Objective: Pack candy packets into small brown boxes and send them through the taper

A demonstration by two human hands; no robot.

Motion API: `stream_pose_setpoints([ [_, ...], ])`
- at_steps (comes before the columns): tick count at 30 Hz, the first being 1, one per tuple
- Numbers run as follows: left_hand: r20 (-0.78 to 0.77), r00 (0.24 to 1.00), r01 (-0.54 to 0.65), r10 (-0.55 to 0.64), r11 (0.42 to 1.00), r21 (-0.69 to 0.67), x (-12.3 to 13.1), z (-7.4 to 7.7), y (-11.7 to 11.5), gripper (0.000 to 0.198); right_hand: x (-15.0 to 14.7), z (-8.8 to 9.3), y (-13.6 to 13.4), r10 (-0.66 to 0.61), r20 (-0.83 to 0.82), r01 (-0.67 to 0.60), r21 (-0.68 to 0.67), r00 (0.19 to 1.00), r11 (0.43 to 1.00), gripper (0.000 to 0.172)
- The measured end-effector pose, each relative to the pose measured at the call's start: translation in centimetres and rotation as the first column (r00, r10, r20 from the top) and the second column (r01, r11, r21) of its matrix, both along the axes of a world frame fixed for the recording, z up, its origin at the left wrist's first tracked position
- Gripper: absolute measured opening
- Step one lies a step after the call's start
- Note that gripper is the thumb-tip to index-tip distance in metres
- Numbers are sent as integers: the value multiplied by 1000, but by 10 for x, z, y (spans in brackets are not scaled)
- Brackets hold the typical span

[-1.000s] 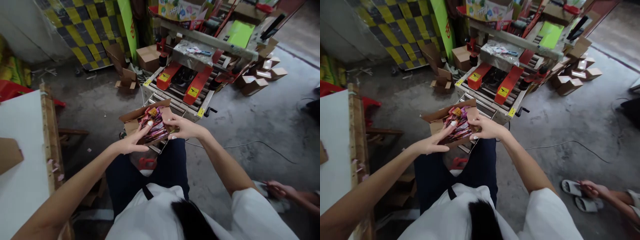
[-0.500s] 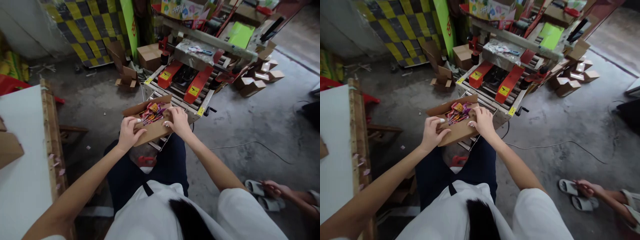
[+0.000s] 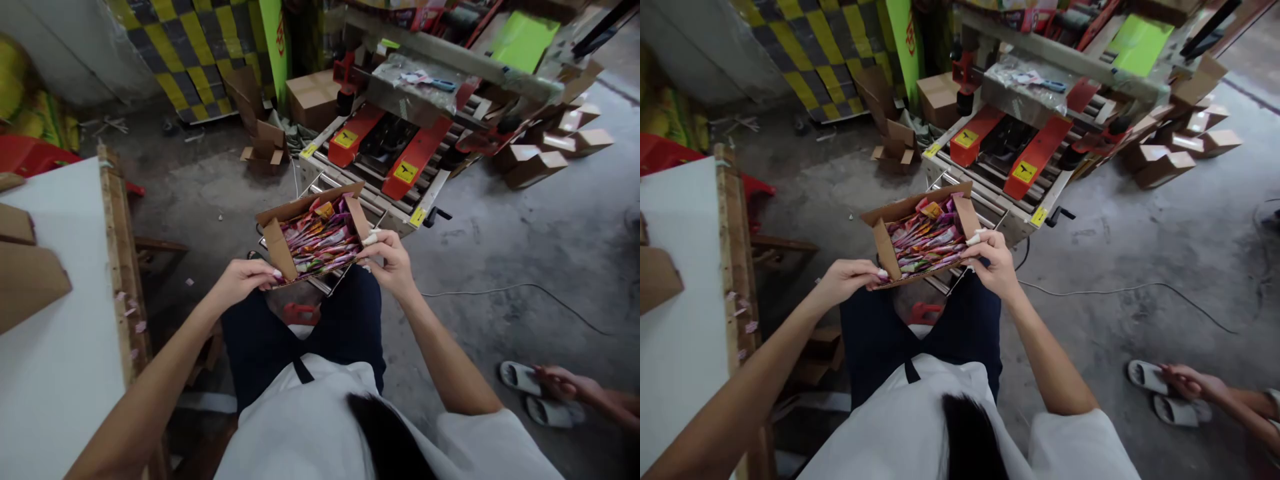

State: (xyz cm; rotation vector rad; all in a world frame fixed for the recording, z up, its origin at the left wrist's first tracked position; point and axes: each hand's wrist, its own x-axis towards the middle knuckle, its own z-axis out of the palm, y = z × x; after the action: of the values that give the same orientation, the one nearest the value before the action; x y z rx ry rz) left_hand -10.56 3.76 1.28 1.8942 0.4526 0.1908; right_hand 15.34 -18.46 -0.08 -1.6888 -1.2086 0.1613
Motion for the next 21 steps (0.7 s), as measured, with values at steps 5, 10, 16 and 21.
stream_pose_setpoints([
  [5, 69, 973, 176, -221, 899, 400, 56, 26, -1, 29, 8, 6, 7, 87, -26, -87, -14, 996, 996, 11],
  [10, -32, 977, 164, -213, 640, 750, 119, 36, -12, 23, 9, 12, 5, 109, -5, -109, -85, 994, 990, 17],
  [16, -56, 980, 138, -193, 444, 885, 147, 9, -10, 19, 13, 21, 14, 167, -47, -172, -157, 985, 972, 27],
  [21, -127, 963, 216, -238, 398, 892, 147, -11, -14, 23, 27, 28, 32, 221, -87, -235, -236, 971, 943, 25],
])
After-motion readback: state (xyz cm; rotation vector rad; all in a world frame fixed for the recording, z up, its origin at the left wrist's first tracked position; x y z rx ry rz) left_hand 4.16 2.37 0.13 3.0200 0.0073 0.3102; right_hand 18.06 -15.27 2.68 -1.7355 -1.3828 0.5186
